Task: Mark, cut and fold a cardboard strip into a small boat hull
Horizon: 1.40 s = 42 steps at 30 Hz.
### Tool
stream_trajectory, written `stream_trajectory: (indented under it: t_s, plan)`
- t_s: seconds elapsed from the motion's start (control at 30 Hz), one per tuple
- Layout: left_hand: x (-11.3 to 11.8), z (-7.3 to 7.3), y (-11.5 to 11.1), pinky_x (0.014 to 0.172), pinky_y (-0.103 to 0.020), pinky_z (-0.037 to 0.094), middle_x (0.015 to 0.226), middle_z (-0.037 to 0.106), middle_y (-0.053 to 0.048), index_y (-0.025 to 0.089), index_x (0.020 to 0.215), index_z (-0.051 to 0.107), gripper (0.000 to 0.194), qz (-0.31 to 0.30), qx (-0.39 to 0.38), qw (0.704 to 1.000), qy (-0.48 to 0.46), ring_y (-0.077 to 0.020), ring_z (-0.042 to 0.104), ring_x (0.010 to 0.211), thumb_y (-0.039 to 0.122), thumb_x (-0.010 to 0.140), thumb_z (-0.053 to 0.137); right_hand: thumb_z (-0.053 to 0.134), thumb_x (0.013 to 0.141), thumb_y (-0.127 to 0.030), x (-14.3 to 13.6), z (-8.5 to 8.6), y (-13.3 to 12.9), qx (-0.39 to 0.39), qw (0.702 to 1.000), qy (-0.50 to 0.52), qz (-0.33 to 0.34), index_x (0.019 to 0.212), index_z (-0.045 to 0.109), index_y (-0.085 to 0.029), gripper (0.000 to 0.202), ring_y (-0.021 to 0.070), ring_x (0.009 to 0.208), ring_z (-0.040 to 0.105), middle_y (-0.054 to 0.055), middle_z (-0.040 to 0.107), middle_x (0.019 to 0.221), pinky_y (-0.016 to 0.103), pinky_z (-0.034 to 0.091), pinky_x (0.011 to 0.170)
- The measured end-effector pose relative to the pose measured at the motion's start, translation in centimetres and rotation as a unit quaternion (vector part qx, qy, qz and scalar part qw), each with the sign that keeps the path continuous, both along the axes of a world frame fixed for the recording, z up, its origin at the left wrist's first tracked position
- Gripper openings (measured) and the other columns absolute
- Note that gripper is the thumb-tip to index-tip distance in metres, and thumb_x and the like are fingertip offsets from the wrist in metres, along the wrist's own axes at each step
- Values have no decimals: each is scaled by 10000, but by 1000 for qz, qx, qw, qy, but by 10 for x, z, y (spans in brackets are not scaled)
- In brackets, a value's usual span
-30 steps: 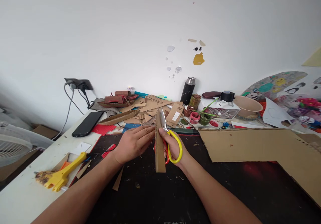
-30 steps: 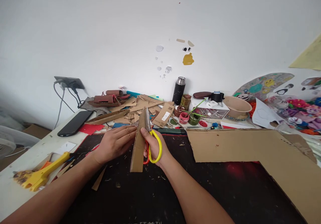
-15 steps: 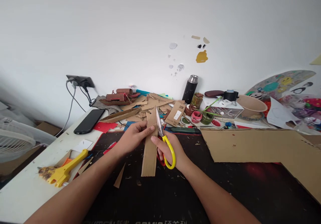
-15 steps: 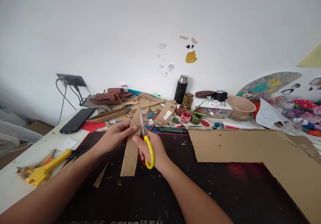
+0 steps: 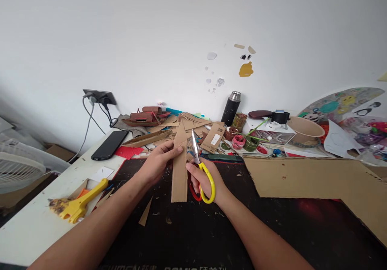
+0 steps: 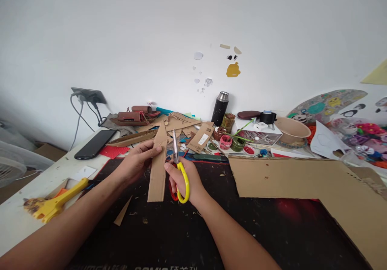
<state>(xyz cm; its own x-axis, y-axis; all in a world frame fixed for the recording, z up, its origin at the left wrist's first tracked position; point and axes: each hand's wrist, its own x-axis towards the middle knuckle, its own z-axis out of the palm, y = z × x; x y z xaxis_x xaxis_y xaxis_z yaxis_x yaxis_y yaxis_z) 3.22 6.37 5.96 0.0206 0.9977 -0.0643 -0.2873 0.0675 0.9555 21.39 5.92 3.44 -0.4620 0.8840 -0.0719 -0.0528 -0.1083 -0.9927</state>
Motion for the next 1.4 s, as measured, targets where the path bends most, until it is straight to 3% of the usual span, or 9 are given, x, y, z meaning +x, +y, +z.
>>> stream_trajectory:
  t_s: [0.17,0.33,0.7,0.8,0.9,1.03,1.27,1.4]
  plan:
    - [0,1,0,618,-252,514,1008,807,-66,221,1116,801,449,2,19,1000,-24,-183,703,762,409,735,948,713,846,-662,-1,-1,0,0,1000,-2,5,913,532,-235,469,106,315,413,-113,490,419,202,340,357]
    - [-2,-2,0,594,-230,481,846,757,-34,192,909,787,350,-10,-7,999,-32,-155,662,701,432,721,958,742,823,-681,-1,-1,0,-3,1000,-14,9,888,538,-233,496,111,312,425,-108,489,411,200,347,351]
    - [-4,-8,5,525,-208,396,780,681,-19,156,850,720,398,14,-5,999,-43,-111,564,623,449,725,959,746,820,-737,0,0,0,-2,1000,1,1,901,545,-228,552,111,313,431,-103,497,417,202,349,350]
    - [-9,-8,10,505,-204,402,646,575,13,154,803,672,349,12,-5,994,-112,-98,499,550,419,795,900,699,850,-775,1,0,-1,5,1000,24,-10,909,568,-220,573,110,319,430,-99,489,421,207,349,355]
    - [-14,-4,14,434,-201,330,530,402,60,174,748,590,241,-36,-3,980,-197,-87,366,450,269,863,780,685,859,-787,1,-1,0,6,1000,27,-15,902,580,-212,586,106,315,424,-95,487,417,208,350,358]
    - [-17,1,13,408,-204,289,507,283,79,189,750,528,201,-70,-16,959,-272,-91,274,403,147,930,606,697,850,-776,0,-2,1,-3,1000,19,-8,910,593,-205,583,104,320,424,-95,489,422,207,347,359]
    - [-15,5,9,411,-204,285,523,239,74,209,759,466,249,-61,-31,949,-309,-105,281,398,112,989,465,669,868,-753,0,-3,0,12,1000,-7,2,907,594,-204,555,106,324,431,-91,494,421,208,353,368]
    - [-14,6,9,412,-206,278,513,262,76,198,742,502,231,-62,-21,957,-283,-97,266,402,120,959,511,661,880,-734,0,-3,0,16,1000,-12,5,904,581,-211,530,110,321,433,-95,483,407,208,356,371]
